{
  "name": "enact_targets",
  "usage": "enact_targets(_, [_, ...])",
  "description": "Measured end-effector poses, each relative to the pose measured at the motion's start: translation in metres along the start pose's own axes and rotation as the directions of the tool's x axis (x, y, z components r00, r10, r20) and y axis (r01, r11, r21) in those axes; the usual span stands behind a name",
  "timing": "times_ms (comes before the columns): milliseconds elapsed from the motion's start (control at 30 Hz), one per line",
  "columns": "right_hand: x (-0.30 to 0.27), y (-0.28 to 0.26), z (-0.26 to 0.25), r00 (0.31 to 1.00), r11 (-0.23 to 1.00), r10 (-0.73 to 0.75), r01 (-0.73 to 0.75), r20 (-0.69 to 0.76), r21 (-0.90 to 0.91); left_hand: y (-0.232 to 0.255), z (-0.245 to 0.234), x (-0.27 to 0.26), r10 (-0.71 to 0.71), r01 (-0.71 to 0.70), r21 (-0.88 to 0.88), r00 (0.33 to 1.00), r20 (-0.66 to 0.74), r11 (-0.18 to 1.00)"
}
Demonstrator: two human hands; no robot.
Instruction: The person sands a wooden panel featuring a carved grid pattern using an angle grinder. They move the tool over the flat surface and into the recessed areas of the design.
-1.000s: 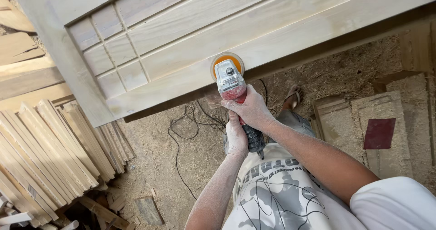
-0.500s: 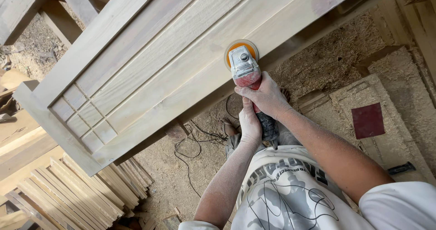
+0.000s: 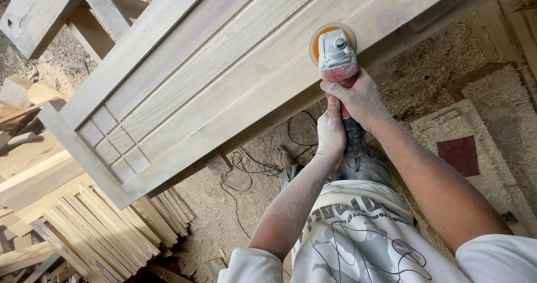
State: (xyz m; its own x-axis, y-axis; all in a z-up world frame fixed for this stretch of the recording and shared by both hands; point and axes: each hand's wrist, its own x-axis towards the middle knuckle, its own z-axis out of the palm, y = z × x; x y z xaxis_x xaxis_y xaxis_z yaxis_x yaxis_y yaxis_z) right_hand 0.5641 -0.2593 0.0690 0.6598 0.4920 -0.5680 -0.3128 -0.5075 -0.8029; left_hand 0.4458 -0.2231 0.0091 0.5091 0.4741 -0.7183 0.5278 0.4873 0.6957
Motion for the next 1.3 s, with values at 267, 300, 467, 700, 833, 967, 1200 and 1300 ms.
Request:
enact_targets(267, [-0.020,0.002,0.098,0.986,0.986,-0.024,0.051,0.163,-0.162,-0.038,-0.092,-0.028,-0.042,0.005,-0.245,0.989,-0.144,0.969])
enact_targets(300, [-0.025,0.003,0.113,0.983,0.979,-0.022,0.058,0.182,-0.196,-0.045,-0.104,-0.034,-0.060,0.012,-0.280,0.984,-0.165,0.960])
enact_targets(467, [-0.044,0.004,0.184,0.941,0.947,-0.029,0.133,0.336,-0.292,-0.065,-0.164,-0.061,-0.096,-0.037,-0.457,0.960,-0.264,0.889])
enact_targets(700, [-0.051,0.014,0.171,0.931,0.935,-0.084,0.196,0.355,-0.295,-0.082,-0.146,-0.067,-0.095,-0.059,-0.471,0.951,-0.296,0.880])
enact_targets(833, [-0.040,0.012,0.130,0.958,0.940,-0.034,0.127,0.284,-0.318,-0.080,-0.106,-0.050,-0.002,-0.107,-0.433,0.970,-0.242,0.895])
enact_targets(967, [-0.031,0.009,0.091,0.975,0.962,-0.049,0.105,0.216,-0.253,-0.057,-0.071,-0.042,-0.008,-0.049,-0.322,0.984,-0.175,0.946])
enact_targets(1200, [-0.014,0.002,0.031,0.997,0.973,-0.068,0.072,0.025,-0.221,-0.021,-0.014,-0.019,0.139,-0.145,-0.101,0.988,-0.062,0.984])
enact_targets(1300, [-0.017,-0.002,0.035,0.999,0.996,-0.035,0.036,0.018,-0.079,-0.020,-0.017,-0.015,0.157,-0.161,-0.067,0.985,-0.071,0.985])
